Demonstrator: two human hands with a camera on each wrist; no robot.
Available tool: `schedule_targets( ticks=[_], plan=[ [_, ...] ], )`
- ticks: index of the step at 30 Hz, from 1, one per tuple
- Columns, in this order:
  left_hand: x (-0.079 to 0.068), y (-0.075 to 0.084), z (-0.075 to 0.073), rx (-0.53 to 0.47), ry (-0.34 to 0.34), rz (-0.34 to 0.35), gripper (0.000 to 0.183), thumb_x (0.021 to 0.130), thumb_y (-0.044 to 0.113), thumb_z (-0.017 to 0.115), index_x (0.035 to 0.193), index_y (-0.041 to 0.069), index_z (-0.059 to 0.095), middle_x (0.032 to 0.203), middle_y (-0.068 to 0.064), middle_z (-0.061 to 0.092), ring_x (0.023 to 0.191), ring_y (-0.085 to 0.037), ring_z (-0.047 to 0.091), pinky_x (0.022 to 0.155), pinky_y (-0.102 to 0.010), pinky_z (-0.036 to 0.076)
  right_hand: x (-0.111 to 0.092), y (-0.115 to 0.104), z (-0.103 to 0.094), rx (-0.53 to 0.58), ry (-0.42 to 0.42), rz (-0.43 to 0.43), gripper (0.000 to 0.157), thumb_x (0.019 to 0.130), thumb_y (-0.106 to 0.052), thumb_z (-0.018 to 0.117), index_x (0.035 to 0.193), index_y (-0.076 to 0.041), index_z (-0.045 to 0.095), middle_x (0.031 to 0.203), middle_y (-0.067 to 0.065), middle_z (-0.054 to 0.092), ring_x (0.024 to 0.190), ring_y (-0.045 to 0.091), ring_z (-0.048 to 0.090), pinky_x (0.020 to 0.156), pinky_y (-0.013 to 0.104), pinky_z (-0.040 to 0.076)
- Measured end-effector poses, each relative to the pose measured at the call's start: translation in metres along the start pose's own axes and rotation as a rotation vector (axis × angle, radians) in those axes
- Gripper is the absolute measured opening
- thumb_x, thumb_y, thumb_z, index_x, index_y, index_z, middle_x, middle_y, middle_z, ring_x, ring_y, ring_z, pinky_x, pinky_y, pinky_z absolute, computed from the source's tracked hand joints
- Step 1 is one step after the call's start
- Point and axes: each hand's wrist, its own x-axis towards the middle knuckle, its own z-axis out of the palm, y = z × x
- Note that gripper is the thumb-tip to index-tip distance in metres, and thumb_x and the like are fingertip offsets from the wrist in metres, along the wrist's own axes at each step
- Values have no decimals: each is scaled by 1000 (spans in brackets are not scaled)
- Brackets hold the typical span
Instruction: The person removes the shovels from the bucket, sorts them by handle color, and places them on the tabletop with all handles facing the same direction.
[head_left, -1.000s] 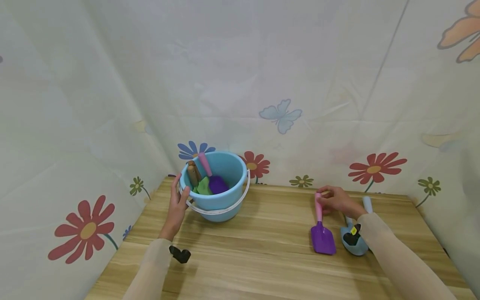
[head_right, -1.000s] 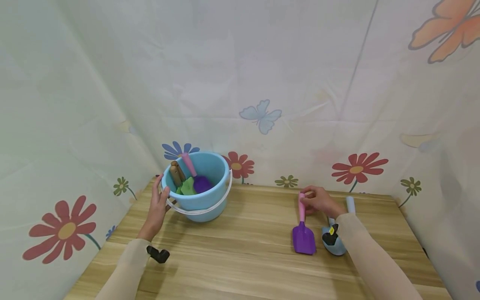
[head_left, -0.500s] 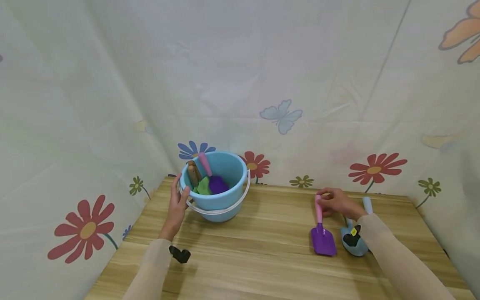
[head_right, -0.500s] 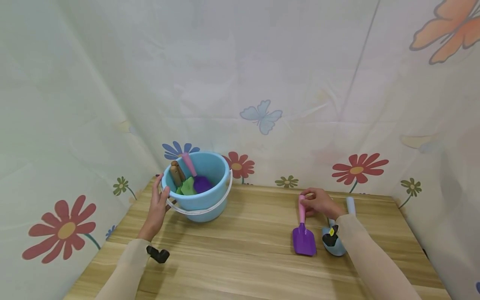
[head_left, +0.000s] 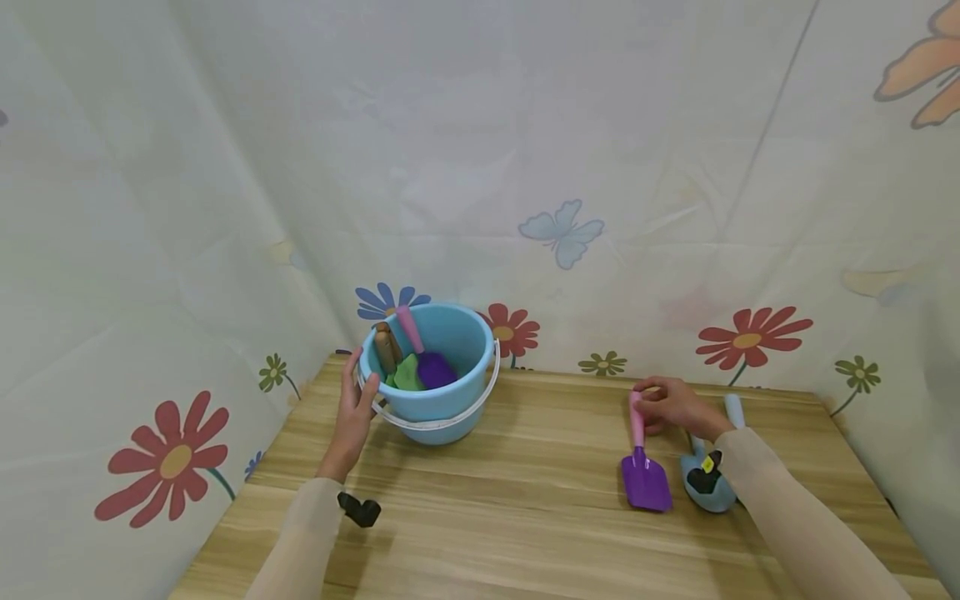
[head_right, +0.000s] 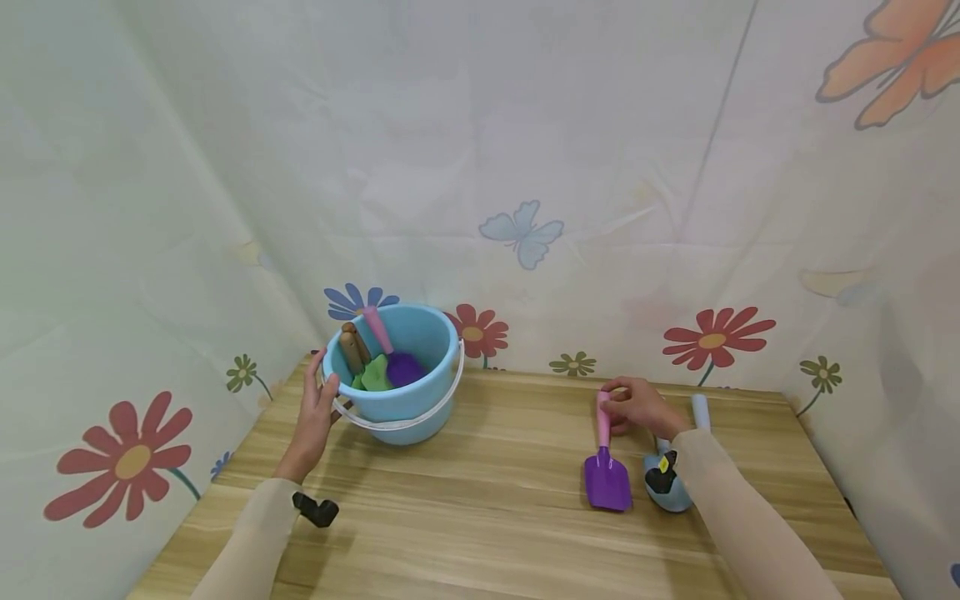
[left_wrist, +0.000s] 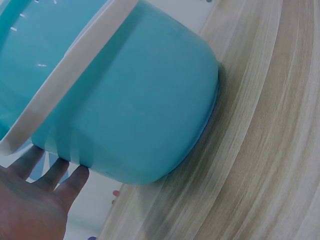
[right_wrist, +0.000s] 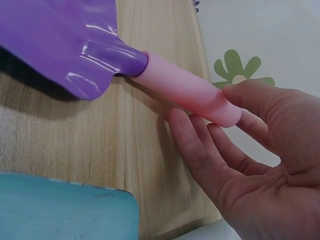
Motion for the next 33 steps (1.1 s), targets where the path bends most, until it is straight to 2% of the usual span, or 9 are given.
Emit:
schedule_targets(
  ticks=[10,17,25,33],
  plan=[
    [-2,6,1,20,3,-24,62,111,38,43,164,36,10,170,-2,8,152,-31,20,111,-66,33,-3,-4,-1,60,-31,-16,55,102,-8,64,148,8,39,134,39,49,94,35,71,80,50,61],
    [-3,14,1,-1,-11,-49,63,112,30,43,165,25,10,170,-8,7,152,-35,20,111,-67,32,-4,-3,-1,57,-35,-17,55,102,-7,64,148,9,38,134,39,49,94,35,71,80,50,61],
    [-3,2,0,18,6,-14,62,111,39,43,164,37,11,170,-1,8,152,-31,21,112,-65,33,-7,-5,-2,41,-22,-16,56,101,-6,65,149,8,38,133,40,50,92,38,71,78,50,61],
    [-1,-1,0,13,2,-10,66,111,37,44,165,29,8,170,-2,7,152,-32,20,111,-66,33,-5,-4,-7,12,-8,-14,56,100,-6,67,148,6,41,128,36,55,92,37,72,79,50,61]
  ],
)
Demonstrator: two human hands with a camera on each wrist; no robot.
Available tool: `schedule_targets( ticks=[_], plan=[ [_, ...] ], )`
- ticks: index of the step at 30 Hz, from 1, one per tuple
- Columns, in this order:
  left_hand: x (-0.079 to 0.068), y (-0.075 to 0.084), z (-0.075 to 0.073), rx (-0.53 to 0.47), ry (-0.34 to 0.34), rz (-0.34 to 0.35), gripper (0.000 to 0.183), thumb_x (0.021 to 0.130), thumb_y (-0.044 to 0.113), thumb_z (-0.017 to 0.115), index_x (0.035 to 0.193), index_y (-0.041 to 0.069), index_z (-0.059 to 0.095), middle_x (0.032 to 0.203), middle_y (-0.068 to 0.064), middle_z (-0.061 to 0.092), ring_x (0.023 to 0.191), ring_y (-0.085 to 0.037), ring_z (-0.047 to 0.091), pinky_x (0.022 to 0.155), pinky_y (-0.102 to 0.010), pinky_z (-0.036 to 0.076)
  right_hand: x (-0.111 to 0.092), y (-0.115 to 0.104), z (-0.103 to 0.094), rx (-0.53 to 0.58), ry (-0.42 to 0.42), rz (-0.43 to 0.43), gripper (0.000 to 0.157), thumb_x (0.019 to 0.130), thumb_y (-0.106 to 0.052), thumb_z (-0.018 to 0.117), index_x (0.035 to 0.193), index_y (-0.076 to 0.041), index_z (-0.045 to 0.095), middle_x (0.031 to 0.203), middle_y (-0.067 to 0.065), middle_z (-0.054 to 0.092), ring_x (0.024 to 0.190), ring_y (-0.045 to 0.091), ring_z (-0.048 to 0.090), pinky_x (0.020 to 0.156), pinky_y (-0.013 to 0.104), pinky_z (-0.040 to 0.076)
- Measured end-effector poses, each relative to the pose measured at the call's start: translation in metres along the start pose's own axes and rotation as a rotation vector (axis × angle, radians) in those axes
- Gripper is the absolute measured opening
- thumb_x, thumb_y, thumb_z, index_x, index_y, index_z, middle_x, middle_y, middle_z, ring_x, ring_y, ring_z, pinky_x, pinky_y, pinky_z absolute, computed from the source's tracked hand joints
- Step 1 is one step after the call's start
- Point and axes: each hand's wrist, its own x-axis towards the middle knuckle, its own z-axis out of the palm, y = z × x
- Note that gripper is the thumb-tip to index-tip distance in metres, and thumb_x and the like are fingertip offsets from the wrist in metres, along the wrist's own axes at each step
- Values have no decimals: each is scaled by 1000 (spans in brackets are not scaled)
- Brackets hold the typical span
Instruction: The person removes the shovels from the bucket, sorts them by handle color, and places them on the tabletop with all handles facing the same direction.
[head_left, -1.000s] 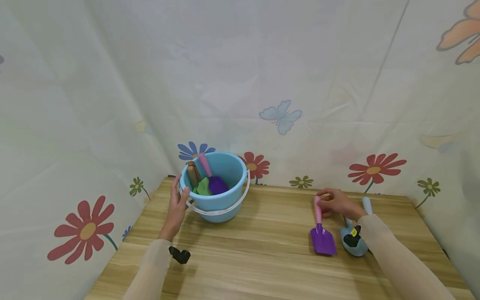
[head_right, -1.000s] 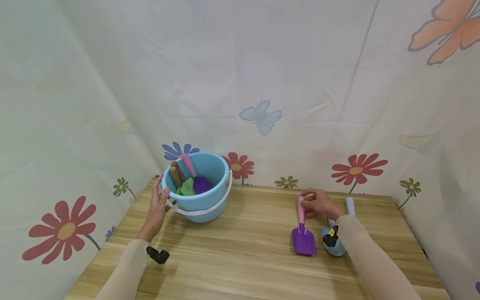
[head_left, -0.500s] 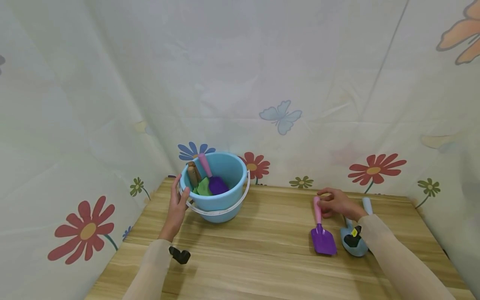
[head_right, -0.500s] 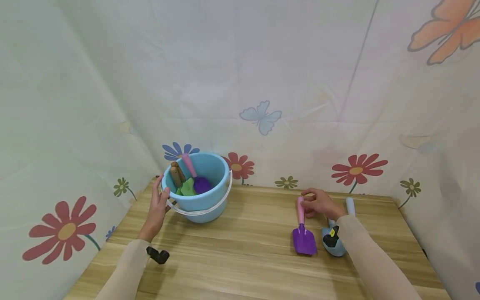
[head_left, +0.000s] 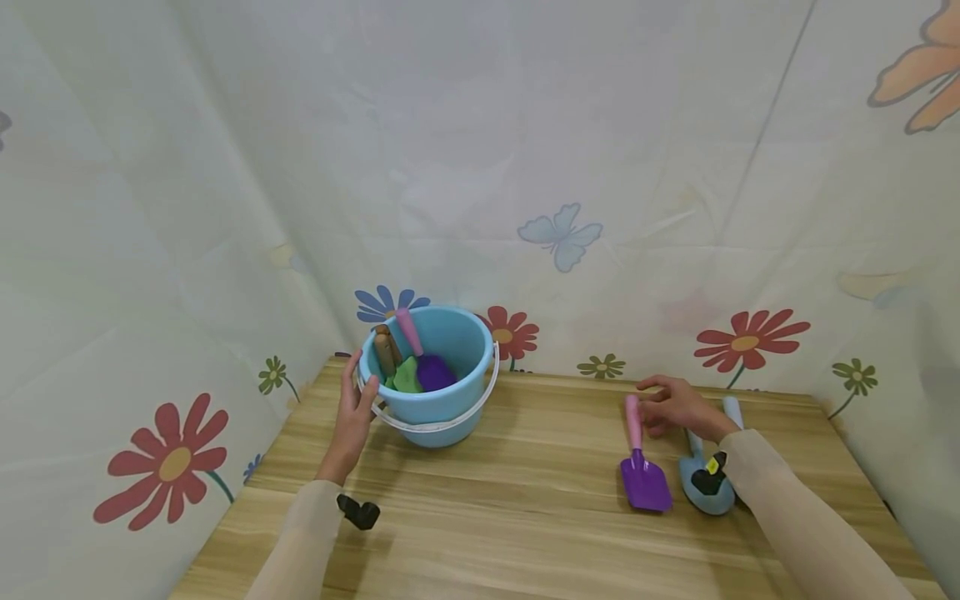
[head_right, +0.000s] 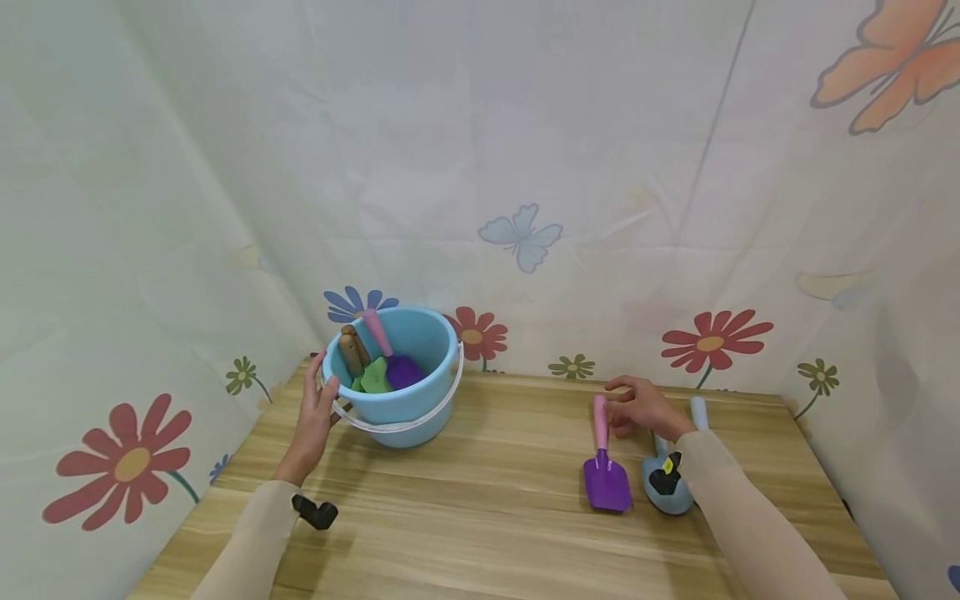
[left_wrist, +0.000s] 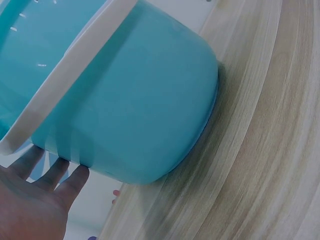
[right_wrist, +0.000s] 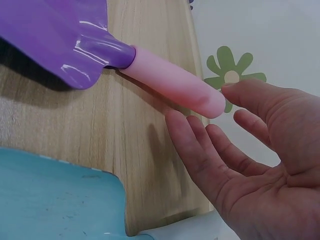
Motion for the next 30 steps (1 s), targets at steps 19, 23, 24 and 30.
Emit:
schedule_targets(
  ticks=[19,23,24,30],
  plan=[
    [0,1,0,28,8,12,63,110,42,45,163,37,13,169,-4,11,150,-35,25,110,-66,35,0,-3,-3,-149,39,-85,52,100,-16,69,143,4,48,126,34,57,93,38,70,76,48,62],
    [0,0,0,42,14,6,62,109,45,45,162,40,14,169,-3,12,150,-34,26,110,-65,36,0,-9,-4,-210,47,-152,52,100,-20,70,142,2,50,126,33,58,98,39,68,76,48,62],
    [0,0,0,43,15,5,62,109,45,45,162,41,14,169,-3,13,150,-34,26,110,-65,36,0,-10,-4,-215,47,-164,52,100,-20,70,142,2,50,126,33,58,100,40,67,76,49,62],
    [0,1,0,22,8,9,61,110,42,44,163,40,13,169,-3,12,149,-33,26,111,-65,35,-1,-23,-8,-261,23,-229,54,98,-19,72,142,2,50,127,36,57,104,43,66,73,52,61]
  ],
)
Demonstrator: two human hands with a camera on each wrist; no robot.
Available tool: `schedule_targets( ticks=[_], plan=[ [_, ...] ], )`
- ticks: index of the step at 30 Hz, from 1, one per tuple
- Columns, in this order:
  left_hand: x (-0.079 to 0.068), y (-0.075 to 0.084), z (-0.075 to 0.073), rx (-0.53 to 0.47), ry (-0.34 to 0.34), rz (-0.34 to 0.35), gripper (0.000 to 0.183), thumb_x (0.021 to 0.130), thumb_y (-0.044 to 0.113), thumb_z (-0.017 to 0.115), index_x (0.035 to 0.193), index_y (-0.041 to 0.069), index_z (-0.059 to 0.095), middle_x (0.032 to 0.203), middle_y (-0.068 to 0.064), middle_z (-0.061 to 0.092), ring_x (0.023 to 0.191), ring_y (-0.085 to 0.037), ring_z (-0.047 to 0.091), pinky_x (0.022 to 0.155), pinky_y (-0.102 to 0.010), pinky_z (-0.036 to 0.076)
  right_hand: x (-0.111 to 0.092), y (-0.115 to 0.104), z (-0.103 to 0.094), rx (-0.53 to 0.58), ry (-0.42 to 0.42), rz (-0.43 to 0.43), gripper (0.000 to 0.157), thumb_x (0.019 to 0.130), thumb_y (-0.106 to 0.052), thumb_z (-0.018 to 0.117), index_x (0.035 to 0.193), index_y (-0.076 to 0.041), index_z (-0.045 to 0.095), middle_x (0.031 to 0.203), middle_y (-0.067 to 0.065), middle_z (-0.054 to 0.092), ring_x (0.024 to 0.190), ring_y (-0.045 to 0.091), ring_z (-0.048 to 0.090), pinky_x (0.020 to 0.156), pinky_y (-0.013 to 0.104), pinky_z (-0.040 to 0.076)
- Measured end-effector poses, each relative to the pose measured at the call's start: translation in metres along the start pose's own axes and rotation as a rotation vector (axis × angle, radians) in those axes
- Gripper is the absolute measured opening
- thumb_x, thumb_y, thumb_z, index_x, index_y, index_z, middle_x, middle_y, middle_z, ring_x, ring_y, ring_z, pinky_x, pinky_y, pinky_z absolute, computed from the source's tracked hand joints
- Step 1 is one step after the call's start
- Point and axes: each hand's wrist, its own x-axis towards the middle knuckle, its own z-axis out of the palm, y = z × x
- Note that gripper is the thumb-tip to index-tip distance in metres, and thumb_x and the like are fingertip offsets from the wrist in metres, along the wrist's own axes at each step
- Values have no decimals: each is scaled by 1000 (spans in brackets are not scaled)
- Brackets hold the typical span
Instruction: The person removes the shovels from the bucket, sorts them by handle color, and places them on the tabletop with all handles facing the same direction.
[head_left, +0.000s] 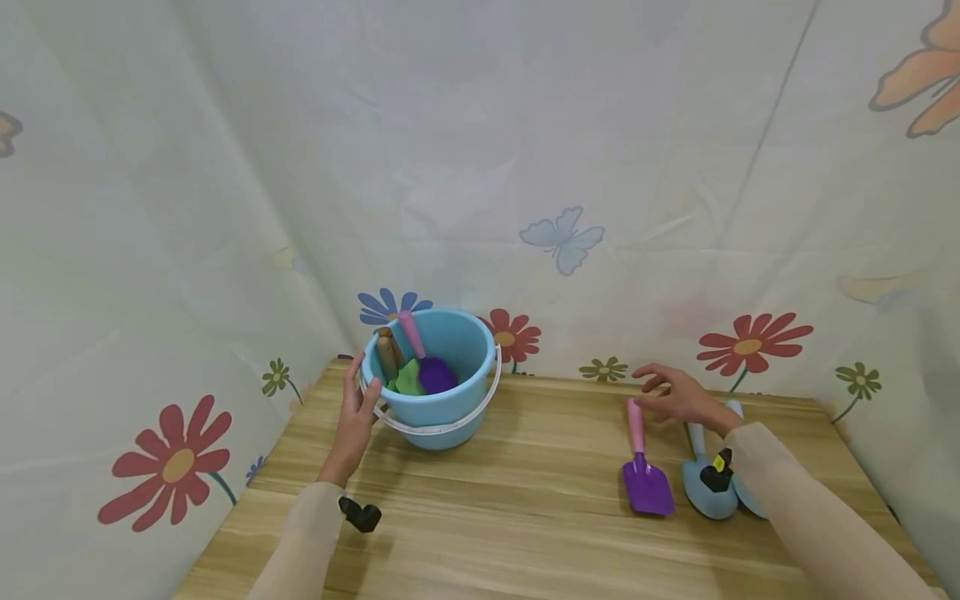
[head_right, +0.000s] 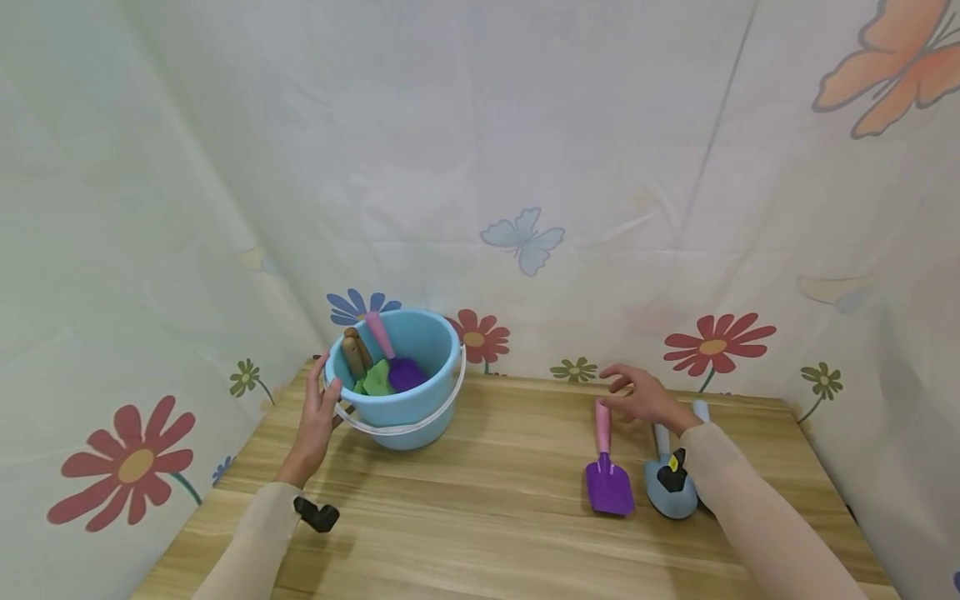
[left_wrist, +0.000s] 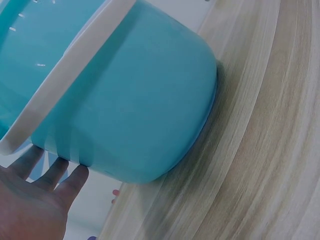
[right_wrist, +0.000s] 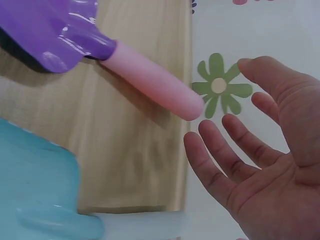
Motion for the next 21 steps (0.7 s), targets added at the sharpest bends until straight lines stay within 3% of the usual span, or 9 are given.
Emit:
schedule_targets(
  ticks=[5,14,21],
  plan=[
    [-1,0,0,-10,-5,6,60,111,40,43,163,38,13,169,-4,11,149,-34,26,111,-66,35,6,-9,-7,-79,-20,-35,56,98,-24,73,144,-2,49,126,31,59,109,47,64,74,49,61],
    [-2,1,0,-9,-9,11,62,111,38,42,164,36,11,170,-5,10,150,-35,25,111,-65,34,14,-33,-16,-150,-73,-60,57,97,-21,75,144,-4,49,128,33,58,103,41,67,75,48,61],
    [-1,0,0,12,-1,5,60,111,40,43,163,38,12,169,-5,10,150,-36,24,110,-67,34,16,-55,-22,-229,-99,-105,55,96,-24,75,144,-10,51,123,25,63,101,37,69,77,45,60]
  ],
)
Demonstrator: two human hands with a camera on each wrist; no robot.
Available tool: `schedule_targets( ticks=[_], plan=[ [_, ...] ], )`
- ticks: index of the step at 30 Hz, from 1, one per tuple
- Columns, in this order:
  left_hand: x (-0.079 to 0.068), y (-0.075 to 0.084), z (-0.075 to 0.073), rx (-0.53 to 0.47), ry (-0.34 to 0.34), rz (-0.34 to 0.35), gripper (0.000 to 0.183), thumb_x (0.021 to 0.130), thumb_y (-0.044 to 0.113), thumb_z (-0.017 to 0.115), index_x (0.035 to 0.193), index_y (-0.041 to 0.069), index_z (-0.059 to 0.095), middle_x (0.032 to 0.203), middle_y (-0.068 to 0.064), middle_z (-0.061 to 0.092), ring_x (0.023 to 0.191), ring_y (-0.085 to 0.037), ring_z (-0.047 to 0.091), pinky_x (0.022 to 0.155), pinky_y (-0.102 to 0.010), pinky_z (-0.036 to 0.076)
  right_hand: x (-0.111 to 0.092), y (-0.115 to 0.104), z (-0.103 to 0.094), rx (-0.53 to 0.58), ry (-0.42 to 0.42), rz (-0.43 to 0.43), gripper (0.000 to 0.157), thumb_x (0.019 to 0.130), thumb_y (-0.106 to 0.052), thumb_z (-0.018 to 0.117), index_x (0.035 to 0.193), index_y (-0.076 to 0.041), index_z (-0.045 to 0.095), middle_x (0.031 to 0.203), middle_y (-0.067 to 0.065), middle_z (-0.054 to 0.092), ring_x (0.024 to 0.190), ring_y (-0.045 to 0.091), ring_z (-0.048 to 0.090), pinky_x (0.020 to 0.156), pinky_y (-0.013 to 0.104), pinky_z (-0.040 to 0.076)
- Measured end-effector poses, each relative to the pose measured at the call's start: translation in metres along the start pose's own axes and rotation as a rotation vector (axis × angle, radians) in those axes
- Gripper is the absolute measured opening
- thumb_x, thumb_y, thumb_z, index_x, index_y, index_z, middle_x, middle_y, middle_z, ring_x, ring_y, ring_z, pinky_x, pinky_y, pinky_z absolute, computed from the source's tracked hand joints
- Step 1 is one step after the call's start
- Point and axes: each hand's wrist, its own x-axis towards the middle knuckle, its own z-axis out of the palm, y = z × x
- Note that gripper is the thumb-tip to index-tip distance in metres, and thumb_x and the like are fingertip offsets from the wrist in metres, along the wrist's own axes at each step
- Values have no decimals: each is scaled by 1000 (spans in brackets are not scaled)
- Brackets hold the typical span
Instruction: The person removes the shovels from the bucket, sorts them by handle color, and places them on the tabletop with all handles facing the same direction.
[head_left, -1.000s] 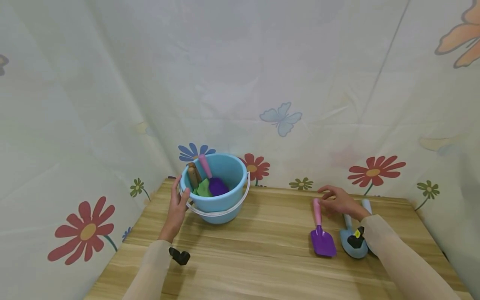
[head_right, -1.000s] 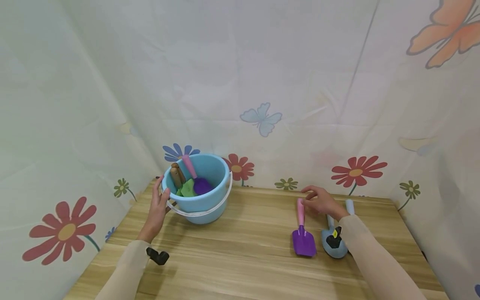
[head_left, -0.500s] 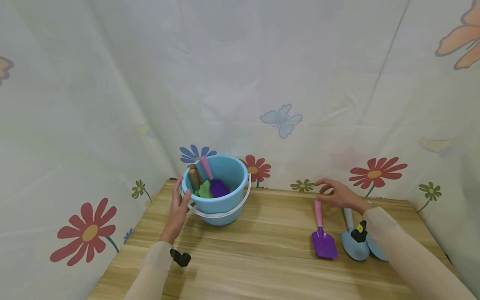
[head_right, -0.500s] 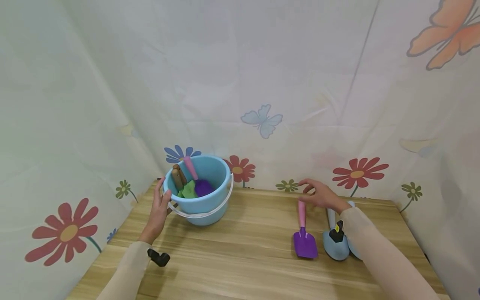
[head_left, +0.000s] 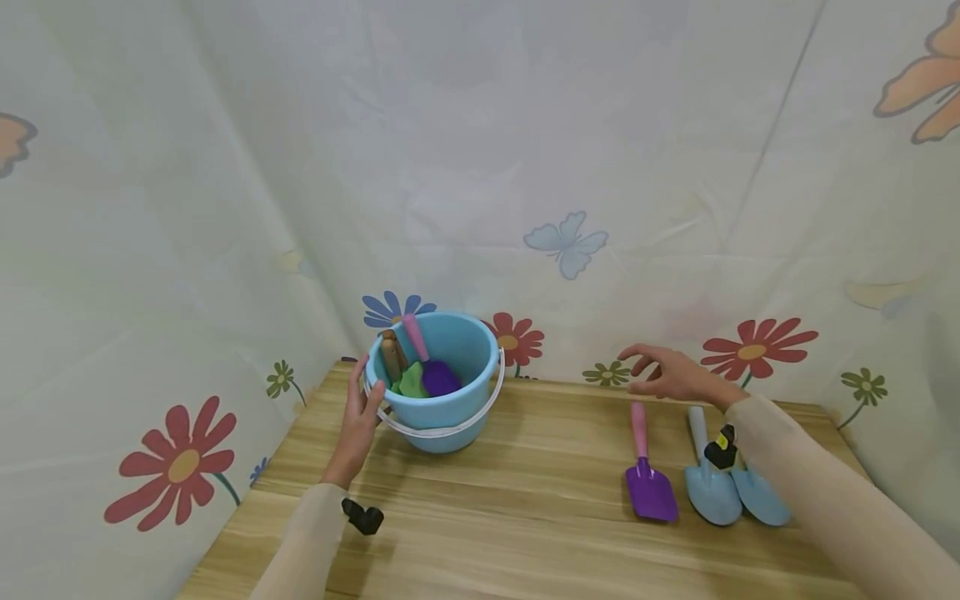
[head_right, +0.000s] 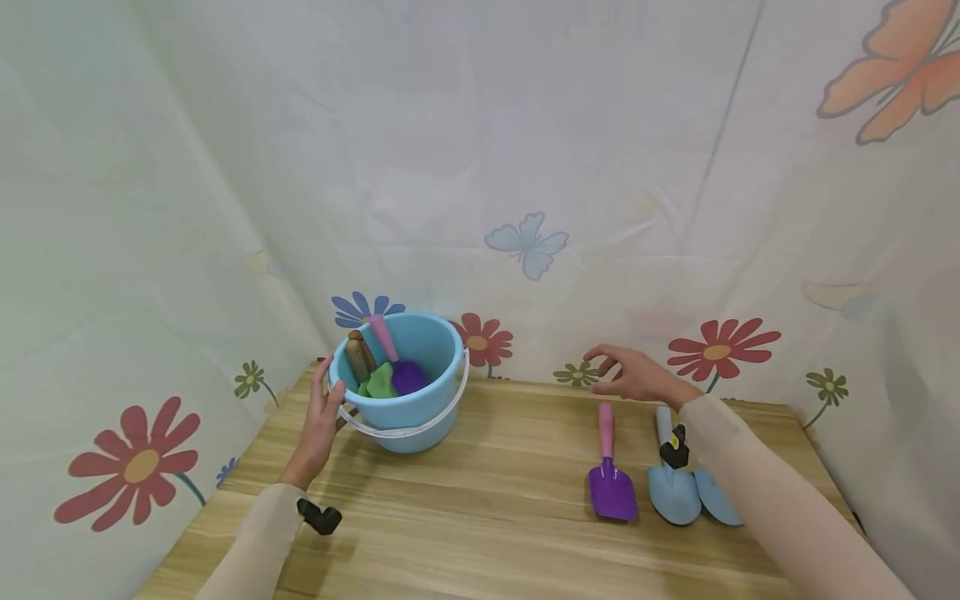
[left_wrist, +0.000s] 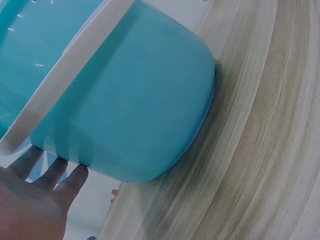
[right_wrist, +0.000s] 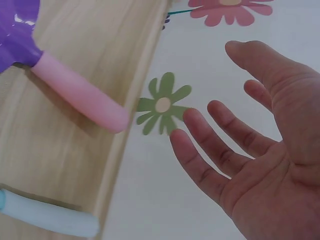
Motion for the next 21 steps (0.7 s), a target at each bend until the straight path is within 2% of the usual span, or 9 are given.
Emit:
schedule_targets(
  ticks=[5,11,16,21],
  plan=[
    [0,1,1,7,1,-5,60,111,40,42,163,39,12,170,-4,9,151,-36,22,110,-67,34,3,-11,-7,-34,5,-33,53,95,-24,76,141,-12,54,121,23,65,99,33,70,81,45,60],
    [0,1,1,2,2,-3,60,111,39,42,163,37,13,170,-5,10,151,-36,23,110,-67,34,9,-15,-10,-42,1,-63,51,96,-14,74,142,-9,53,120,24,65,94,30,72,74,40,61],
    [0,0,1,-3,-2,-6,60,111,39,42,163,37,12,169,-6,10,150,-36,24,109,-66,35,12,-23,-14,-54,-13,-73,54,95,-17,76,143,-11,53,119,20,66,92,26,72,76,39,60],
    [0,1,1,-4,0,-9,60,111,38,42,163,38,12,170,-6,9,150,-37,23,109,-67,35,12,-41,-23,-77,-32,-96,56,93,-20,78,143,-13,53,120,19,66,93,27,72,79,43,60]
  ],
)
